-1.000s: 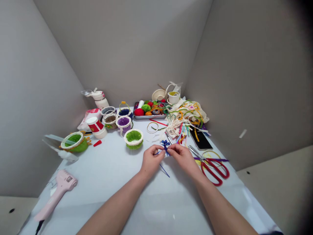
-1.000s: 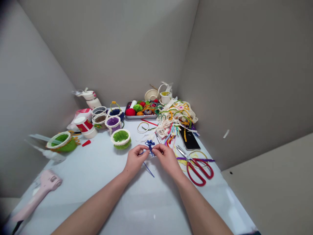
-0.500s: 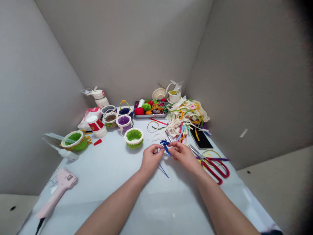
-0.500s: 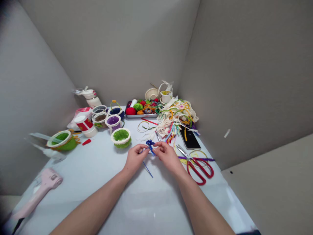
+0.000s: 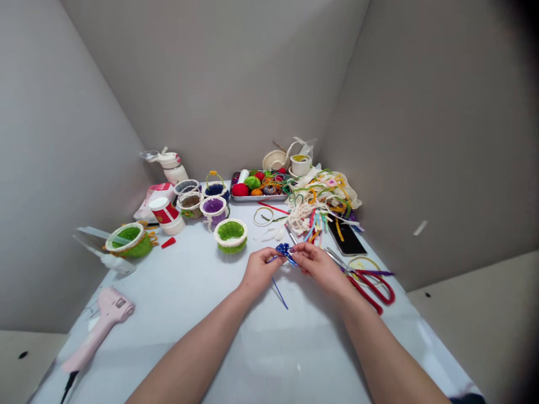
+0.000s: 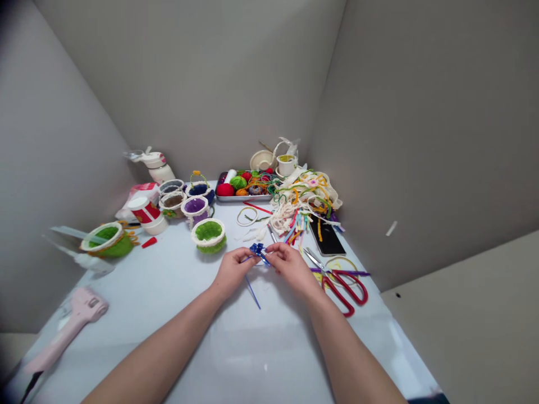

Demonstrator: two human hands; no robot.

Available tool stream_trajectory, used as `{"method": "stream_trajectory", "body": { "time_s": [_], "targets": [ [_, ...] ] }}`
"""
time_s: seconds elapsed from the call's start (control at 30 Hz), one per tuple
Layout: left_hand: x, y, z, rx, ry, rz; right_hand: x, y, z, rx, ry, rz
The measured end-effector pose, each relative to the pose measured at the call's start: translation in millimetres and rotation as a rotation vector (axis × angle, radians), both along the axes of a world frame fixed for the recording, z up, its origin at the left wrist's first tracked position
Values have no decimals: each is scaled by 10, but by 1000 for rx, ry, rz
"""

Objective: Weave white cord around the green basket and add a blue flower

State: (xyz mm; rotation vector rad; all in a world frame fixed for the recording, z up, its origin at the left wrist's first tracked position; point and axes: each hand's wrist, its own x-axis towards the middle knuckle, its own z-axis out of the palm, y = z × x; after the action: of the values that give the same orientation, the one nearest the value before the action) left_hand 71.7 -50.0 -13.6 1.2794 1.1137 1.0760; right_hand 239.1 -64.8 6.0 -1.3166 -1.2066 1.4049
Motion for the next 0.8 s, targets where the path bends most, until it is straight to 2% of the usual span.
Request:
{"method": "stream_trajectory", "body": {
  "time_s": [0.27,0.5,0.8],
  "targets": [
    [5,-13,-16,-3,25,-20,7,-5,30,-54,58,32],
    [17,-20,5,-52,-93,-66,-13,-12,5,-35,30,28],
    [20,-12,-3,-12,20,-24,27,-4,25,-37,-10,33]
  ]
}}
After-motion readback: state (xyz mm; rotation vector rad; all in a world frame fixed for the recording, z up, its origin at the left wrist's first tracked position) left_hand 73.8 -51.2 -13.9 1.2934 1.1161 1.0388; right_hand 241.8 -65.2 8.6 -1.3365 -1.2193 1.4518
